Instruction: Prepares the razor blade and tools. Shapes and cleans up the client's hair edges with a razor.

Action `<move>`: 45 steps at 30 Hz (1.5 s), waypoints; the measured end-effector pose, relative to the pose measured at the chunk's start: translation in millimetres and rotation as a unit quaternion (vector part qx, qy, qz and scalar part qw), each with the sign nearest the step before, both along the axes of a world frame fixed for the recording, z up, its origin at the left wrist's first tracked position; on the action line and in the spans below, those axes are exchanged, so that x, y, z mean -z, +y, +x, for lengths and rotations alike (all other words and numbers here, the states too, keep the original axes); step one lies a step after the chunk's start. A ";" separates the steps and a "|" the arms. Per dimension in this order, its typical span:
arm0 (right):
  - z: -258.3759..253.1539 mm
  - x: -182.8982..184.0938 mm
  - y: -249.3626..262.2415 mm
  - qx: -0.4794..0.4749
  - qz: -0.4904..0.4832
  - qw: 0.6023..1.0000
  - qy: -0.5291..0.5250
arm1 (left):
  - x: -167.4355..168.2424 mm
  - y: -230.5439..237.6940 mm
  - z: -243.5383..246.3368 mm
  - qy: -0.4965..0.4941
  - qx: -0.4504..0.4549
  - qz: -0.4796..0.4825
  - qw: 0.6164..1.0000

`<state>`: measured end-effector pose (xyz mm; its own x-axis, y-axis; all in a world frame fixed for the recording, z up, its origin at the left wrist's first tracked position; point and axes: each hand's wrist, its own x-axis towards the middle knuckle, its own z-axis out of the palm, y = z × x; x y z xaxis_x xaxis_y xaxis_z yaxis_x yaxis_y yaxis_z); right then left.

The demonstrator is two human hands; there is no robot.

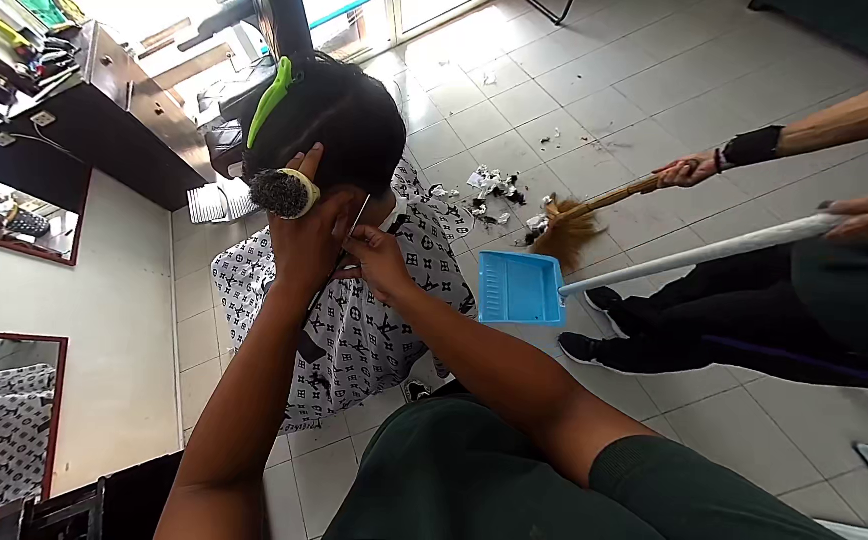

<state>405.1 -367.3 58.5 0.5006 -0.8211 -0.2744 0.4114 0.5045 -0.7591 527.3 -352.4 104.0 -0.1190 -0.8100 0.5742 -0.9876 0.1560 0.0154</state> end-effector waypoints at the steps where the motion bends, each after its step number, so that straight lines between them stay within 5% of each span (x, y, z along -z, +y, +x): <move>1: 0.4 -0.2 0.1 0.000 -0.007 1.000 0.000 | -0.6 0.1 -0.3 -0.001 0.001 -0.002 1.000; 45: 1.7 7.0 0.1 0.017 0.031 0.999 -0.035 | -0.1 -0.6 0.3 -0.003 -0.003 0.003 1.000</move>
